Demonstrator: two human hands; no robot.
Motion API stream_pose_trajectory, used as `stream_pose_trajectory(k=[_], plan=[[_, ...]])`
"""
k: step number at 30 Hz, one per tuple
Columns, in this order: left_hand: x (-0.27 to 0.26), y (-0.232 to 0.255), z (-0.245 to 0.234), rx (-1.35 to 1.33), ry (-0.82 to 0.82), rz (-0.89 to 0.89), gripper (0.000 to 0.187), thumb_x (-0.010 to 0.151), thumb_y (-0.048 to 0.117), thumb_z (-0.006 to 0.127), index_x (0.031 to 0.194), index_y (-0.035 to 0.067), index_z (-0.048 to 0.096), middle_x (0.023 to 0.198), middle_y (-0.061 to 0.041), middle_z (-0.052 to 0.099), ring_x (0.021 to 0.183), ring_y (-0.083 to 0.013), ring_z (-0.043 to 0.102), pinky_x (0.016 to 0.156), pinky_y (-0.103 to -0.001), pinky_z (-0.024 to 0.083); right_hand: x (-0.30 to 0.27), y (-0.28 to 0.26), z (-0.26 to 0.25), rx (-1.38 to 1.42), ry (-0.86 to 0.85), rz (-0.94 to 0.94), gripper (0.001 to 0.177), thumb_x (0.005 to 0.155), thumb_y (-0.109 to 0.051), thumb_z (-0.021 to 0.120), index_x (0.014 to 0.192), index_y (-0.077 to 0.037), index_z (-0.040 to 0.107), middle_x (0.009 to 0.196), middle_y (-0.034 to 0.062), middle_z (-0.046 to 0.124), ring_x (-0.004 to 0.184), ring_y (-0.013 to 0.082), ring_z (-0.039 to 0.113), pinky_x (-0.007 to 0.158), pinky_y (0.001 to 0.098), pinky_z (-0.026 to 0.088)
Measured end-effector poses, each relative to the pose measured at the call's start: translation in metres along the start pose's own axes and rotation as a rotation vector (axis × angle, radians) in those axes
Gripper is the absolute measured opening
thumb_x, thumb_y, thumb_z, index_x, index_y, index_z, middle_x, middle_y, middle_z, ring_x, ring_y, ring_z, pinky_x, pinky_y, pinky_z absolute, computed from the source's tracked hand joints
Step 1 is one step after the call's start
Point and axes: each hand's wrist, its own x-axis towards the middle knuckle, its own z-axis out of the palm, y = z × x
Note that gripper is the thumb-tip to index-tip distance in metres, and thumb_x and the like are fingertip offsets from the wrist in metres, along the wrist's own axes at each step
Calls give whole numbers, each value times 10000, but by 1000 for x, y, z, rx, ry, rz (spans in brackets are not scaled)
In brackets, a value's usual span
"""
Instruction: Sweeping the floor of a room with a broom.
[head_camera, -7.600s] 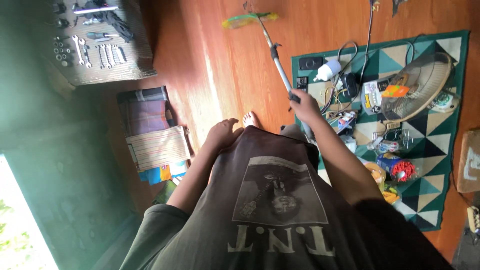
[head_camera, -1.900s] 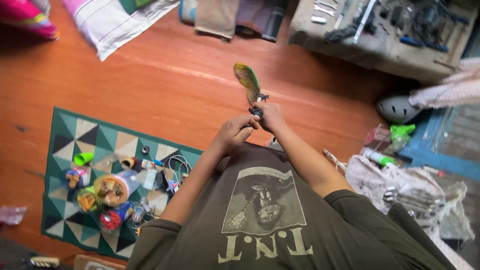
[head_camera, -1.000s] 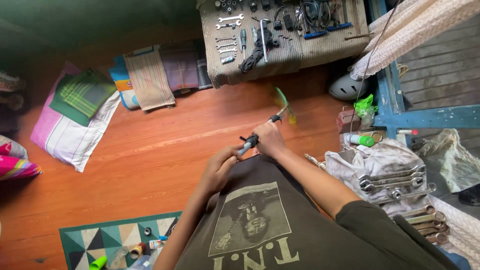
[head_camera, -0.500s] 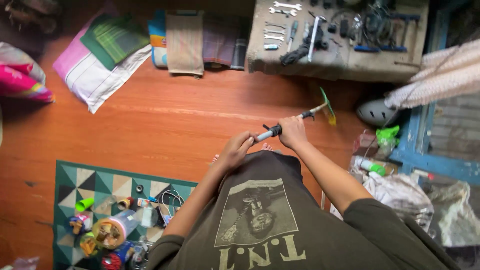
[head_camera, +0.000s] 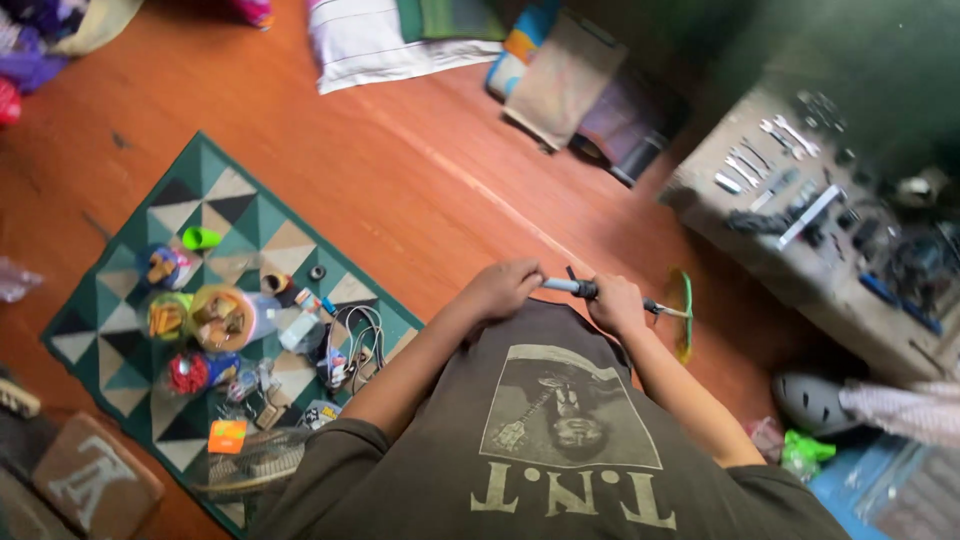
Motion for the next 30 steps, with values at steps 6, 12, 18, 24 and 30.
stream_pose_trajectory(k=[6, 12, 18, 24, 30], plan=[[-62, -60, -101, -563, 270, 173, 262, 1042, 215, 569, 1102, 4, 712, 1123, -141, 721, 1018, -207, 647, 902, -372, 522, 69, -141, -49, 339, -40, -201, 117, 833, -144, 676, 922, -70, 665, 861, 208, 672, 848, 431, 630, 726, 531, 482], [-143, -104, -159, -908, 463, 411, 331, 1024, 245, 486, 1079, -21, 675, 1295, -194, 698, 1253, -263, 643, 1135, -393, 456, 140, -241, -20, 281, -102, -564, 200, 741, -117, 686, 933, -74, 648, 871, 186, 656, 860, 407, 634, 756, 504, 505], [-188, -128, -191, -967, 733, 407, 405, 1014, 339, 438, 970, -14, 632, 1269, -229, 692, 1274, -329, 641, 1158, -474, 443, 198, -350, -33, 344, -164, -917, 481, 662, -157, 746, 1093, 1, 603, 971, 213, 651, 950, 455, 586, 813, 529, 473], [-195, -167, -229, -831, 1011, 404, 636, 1087, 578, 418, 915, -11, 587, 1111, -207, 705, 1223, -303, 642, 1123, -422, 463, 278, -425, -2, 338, -244, -1114, 395, 708, -184, 747, 1060, -68, 612, 1060, 192, 661, 1076, 411, 598, 939, 492, 496], [-206, -190, -312, -683, 1183, 253, 607, 1081, 539, 480, 894, -25, 603, 1070, -184, 727, 1165, -288, 669, 1046, -395, 492, 352, -542, -14, 255, -375, -1235, 492, 653, -320, 833, 1016, -57, 631, 947, 180, 674, 974, 377, 618, 811, 506, 465]])
